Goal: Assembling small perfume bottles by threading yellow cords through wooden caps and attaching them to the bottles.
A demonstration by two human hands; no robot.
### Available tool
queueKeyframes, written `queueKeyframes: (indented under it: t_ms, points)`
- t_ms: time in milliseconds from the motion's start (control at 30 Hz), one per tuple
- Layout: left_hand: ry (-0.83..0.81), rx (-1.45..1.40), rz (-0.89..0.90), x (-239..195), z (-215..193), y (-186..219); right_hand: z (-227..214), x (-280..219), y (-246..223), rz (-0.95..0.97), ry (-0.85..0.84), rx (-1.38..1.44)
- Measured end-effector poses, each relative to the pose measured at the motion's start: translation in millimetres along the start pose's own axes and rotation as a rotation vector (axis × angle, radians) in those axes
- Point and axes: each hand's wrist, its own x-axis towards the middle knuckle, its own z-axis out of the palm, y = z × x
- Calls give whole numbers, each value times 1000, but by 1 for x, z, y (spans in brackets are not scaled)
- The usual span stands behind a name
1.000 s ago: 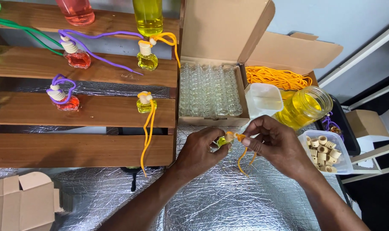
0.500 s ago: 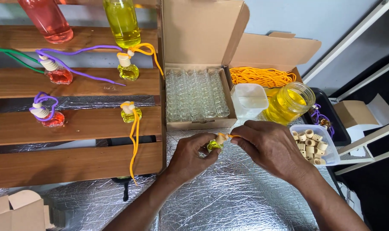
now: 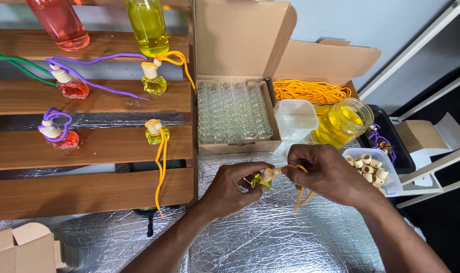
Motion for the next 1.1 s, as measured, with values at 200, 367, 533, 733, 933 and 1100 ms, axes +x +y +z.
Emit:
queueKeyframes:
  t_ms: [200, 367, 533, 733, 933, 1100]
  points:
    - [-54, 2, -1, -3, -2, 5, -17, -4, 3, 62, -197, 374]
    - [-61, 68, -39, -3, 0, -4, -22, -8, 19, 165, -285, 444]
    - [-76, 106, -88, -2, 1, -5, -38, -17, 35, 222, -279, 347]
    - [-48, 142, -92, -3, 1, -10, -36, -28, 14, 337, -114, -494]
    - [-5, 127, -32, -4, 8, -6, 5, -40, -17, -272, 342, -778]
    - [3, 278, -28, -9, 13, 2, 22, -46, -29, -489, 247, -338]
